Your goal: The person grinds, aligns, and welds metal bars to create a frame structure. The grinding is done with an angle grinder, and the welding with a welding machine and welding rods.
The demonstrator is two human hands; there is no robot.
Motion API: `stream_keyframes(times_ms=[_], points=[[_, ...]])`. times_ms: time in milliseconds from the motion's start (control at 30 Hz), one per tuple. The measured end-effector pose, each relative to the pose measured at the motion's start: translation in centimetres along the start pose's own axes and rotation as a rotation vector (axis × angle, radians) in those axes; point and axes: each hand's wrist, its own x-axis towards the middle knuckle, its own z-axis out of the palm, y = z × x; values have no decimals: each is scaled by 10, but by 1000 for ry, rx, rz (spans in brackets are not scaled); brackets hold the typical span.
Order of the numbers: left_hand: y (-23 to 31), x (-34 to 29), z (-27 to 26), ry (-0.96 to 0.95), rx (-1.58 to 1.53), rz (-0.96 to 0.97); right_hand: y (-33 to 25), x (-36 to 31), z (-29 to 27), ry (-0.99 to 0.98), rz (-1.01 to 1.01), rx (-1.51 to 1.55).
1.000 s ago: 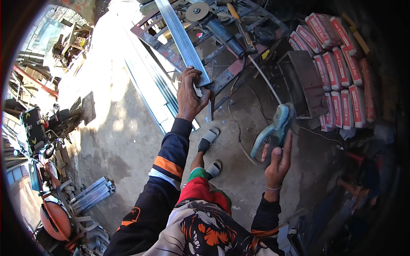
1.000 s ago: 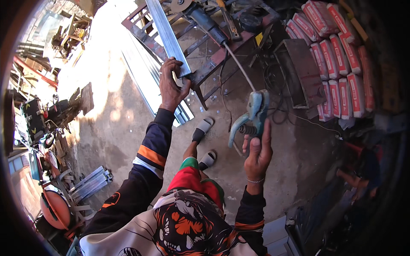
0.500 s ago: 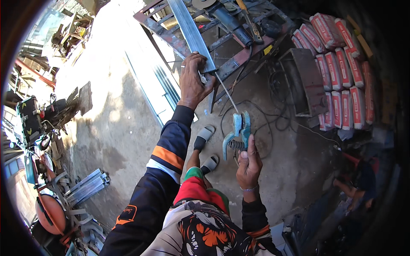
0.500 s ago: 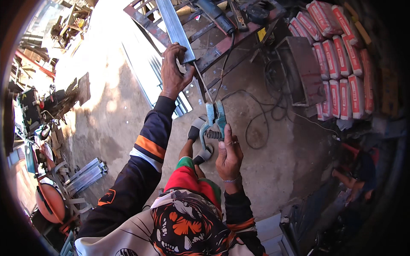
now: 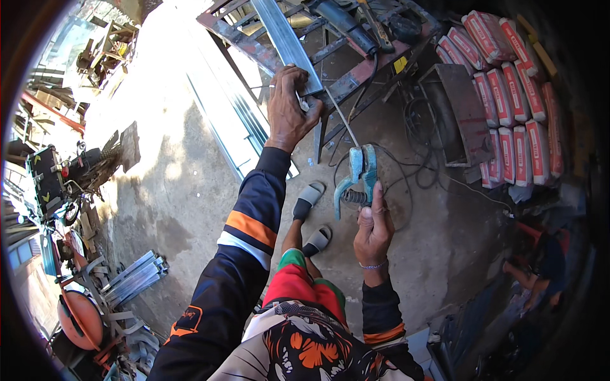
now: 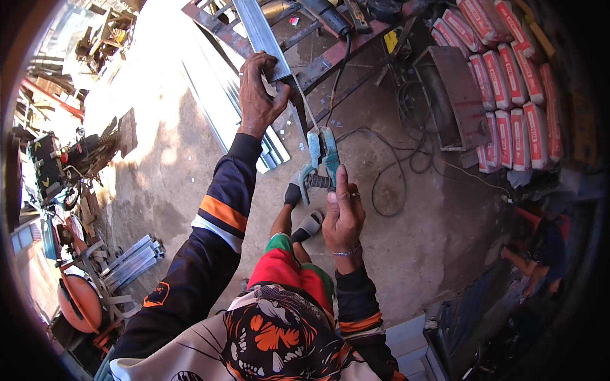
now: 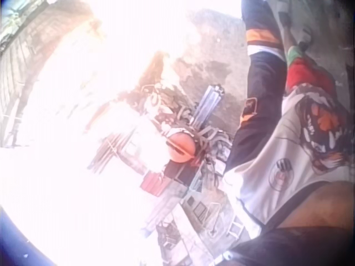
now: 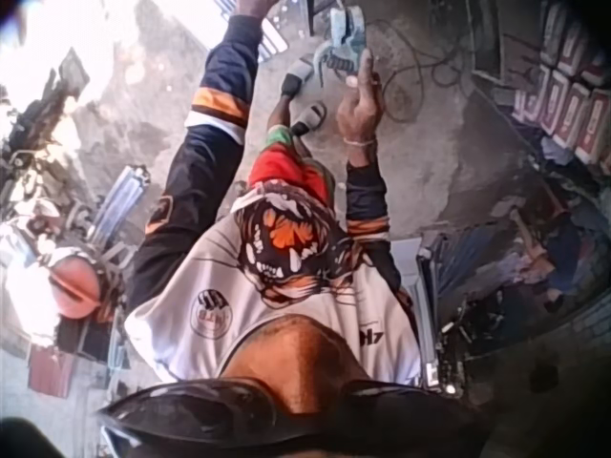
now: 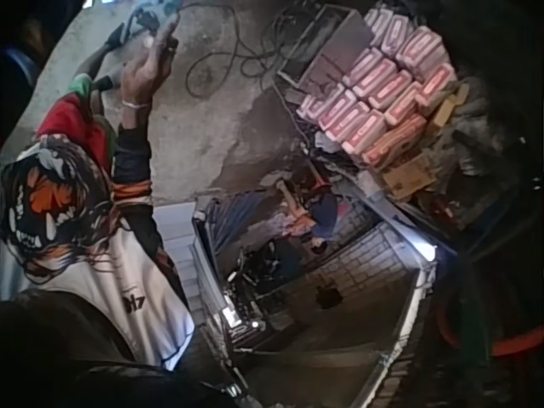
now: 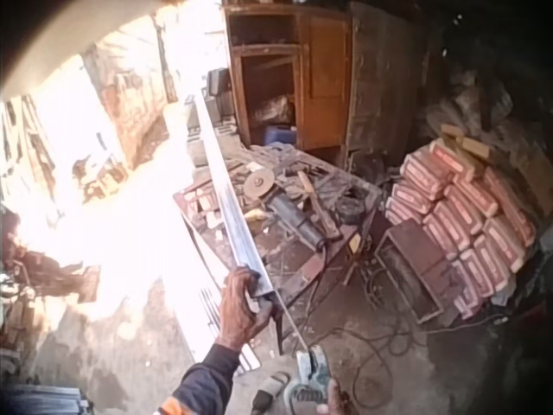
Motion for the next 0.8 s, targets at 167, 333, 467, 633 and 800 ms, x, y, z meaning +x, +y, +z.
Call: stream_keyframes(times_ms=[167,333,467,633,800], points=[[-2,-1,-1,1,-25,-26,1,1,4,11,-13,-14],[3,1,1,-10,-24,-22,8,0,8,91,-104,-17],[-5,-1,2,8,-1,-3,1,-4,15,37,245,422],[-6,-1,5,-1,-3,9,11,-8,6,40,184,431],[-6,1,3,27,13,11,12,5,9,139,-195,55]])
